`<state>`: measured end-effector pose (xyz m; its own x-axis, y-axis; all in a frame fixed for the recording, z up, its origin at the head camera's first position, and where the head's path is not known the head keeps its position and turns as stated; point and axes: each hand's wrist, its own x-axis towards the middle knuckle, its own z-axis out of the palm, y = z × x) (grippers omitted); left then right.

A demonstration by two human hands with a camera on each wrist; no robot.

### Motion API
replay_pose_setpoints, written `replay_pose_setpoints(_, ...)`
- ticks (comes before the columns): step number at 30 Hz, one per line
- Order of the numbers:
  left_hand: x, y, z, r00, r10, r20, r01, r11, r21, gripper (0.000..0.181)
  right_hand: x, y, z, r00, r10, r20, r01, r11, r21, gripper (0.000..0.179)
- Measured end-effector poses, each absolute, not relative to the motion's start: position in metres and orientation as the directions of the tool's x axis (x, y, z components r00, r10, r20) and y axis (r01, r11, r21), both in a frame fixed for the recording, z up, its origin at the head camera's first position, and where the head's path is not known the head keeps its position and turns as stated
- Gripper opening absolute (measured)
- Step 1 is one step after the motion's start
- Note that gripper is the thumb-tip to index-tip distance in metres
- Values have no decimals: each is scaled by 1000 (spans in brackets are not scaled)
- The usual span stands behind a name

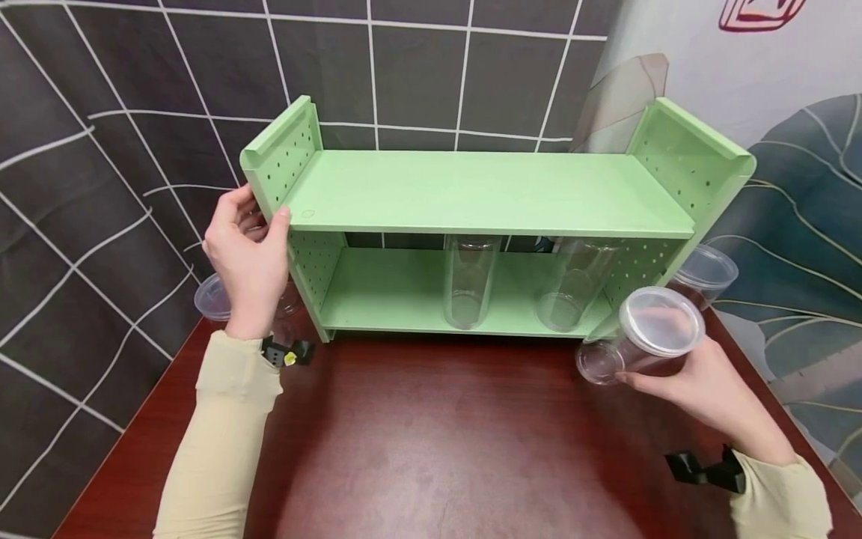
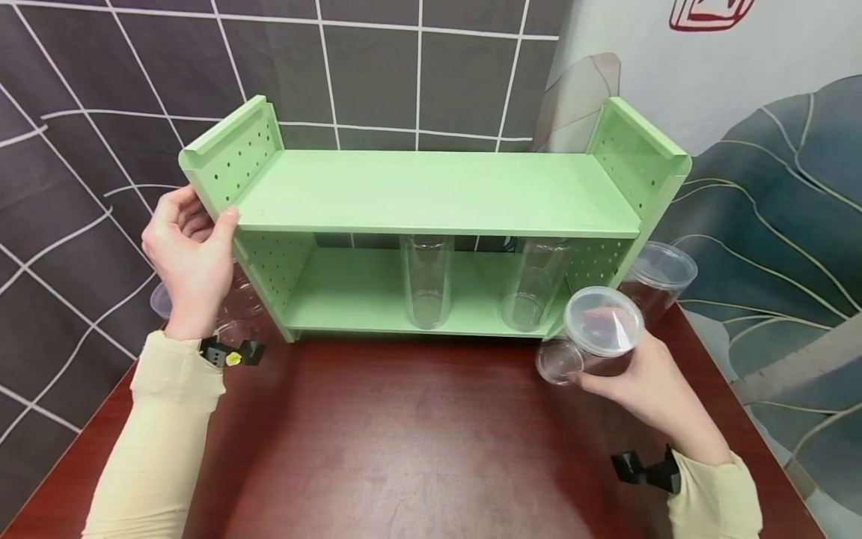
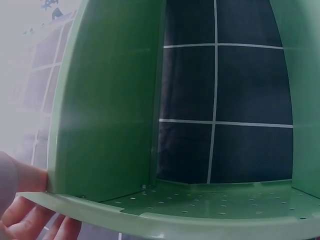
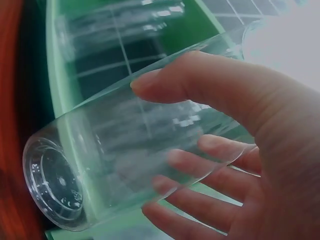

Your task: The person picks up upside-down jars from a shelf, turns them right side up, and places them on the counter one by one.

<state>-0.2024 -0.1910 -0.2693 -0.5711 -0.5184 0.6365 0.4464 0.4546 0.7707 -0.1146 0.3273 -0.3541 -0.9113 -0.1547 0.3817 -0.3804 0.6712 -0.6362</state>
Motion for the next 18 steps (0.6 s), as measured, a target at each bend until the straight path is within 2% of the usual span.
replay_pose_setpoints(4,-202,-191,-269,-573,-517,636,446,453,771,31,-112,340,-352,-923,-126,364,-350,665,-660,89)
replay_pose_setpoints(8,-202,-192,-269,-572,-517,637,446,456,770,32,-113,349,-355,-925,-133,356,-349,667,-658,84)
replay_pose_setpoints(18,-203,-193,-269,-576,-508,640,457,449,768,32,-122,364,-377,-946,-156,285,-303,740,-601,81)
